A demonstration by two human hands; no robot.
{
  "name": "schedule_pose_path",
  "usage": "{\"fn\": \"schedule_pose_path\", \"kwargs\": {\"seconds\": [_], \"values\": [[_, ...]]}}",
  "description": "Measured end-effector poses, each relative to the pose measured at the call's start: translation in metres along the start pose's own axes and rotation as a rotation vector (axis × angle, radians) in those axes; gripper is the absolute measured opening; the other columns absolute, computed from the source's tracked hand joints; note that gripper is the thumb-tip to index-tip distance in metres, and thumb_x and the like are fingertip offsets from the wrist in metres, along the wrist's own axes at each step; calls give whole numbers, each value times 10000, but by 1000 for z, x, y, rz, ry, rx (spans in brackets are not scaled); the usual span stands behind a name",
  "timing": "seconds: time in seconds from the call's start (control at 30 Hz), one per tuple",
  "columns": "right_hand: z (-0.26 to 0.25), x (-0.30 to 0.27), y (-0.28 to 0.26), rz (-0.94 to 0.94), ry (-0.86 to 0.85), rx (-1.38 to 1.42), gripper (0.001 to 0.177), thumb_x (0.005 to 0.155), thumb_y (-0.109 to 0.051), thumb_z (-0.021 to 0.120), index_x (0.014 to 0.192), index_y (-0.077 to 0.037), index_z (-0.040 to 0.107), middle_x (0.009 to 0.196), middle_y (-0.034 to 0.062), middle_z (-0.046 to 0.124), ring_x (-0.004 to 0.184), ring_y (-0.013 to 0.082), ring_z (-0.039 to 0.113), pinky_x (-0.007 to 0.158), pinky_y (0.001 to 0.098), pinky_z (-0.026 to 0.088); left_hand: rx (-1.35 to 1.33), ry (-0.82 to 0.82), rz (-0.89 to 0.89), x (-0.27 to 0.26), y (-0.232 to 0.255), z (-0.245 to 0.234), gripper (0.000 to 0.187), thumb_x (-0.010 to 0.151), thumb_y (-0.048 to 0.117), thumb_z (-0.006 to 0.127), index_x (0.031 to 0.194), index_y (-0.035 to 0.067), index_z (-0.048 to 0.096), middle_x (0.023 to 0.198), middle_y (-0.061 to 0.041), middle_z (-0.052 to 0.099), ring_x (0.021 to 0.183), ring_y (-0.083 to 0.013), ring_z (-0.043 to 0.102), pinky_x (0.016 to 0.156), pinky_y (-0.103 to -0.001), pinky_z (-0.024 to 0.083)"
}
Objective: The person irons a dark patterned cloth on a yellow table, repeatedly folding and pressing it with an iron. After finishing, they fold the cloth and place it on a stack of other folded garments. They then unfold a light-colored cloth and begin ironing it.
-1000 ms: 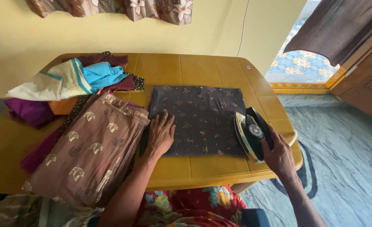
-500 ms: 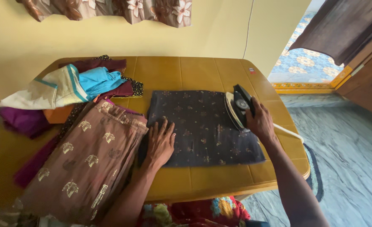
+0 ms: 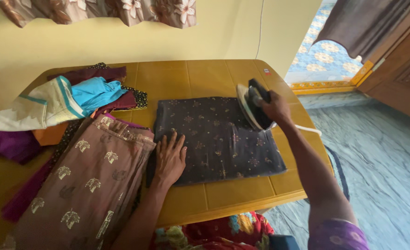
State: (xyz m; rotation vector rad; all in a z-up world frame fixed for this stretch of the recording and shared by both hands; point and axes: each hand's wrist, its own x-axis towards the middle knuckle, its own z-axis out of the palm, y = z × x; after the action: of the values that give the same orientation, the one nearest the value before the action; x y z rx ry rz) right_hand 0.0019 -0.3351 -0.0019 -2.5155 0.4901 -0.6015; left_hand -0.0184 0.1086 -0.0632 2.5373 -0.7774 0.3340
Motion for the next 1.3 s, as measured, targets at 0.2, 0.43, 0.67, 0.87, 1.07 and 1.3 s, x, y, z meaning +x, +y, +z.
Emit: {"fn": "schedule_pose_path", "kwargs": {"seconds": [0.2,0.43,0.67,0.87,1.07,1.3], "values": [[-44,-83,77,-84,522,340,311,1026,-192,773,1126,0,550,984,170,554,926,205,507,842,360,476,37,87,30,-2,3,3,479,1055,329,444,1479,124,534,1581,-175,432,1428,-495,363,1178,-604,254],[-78,-174,76,-54,423,711,284,1039,-168,667,1264,-47,542,1084,12,622,978,111,558,880,274,464,58,119,45,-3,6,0,462,1046,319,472,1451,117,565,1556,-175,472,1403,-490,407,1172,-592,283],[-93,-207,79,3,370,509,210,1030,-164,694,1154,-9,626,1035,78,732,972,146,678,873,298,519,70,126,57,-4,4,1,453,1061,315,460,1458,122,566,1564,-174,467,1402,-500,407,1174,-591,290],[-92,-214,66,58,409,437,275,991,-196,744,1157,-6,635,1027,92,727,961,148,691,847,301,536,40,114,63,-4,2,2,462,1067,322,441,1472,131,554,1580,-174,448,1422,-500,386,1185,-589,276],[-98,-215,58,9,424,544,318,1008,-195,725,1218,-3,584,1070,79,692,1002,136,677,870,295,529,36,90,43,-2,1,4,471,1061,328,441,1478,132,541,1583,-174,431,1438,-493,359,1193,-588,252],[-105,-209,68,70,445,386,286,1014,-196,721,1184,9,616,1051,106,736,997,196,717,865,327,540,53,85,37,-2,0,7,476,1053,321,448,1481,131,534,1584,-179,425,1438,-492,357,1192,-592,248]]}}
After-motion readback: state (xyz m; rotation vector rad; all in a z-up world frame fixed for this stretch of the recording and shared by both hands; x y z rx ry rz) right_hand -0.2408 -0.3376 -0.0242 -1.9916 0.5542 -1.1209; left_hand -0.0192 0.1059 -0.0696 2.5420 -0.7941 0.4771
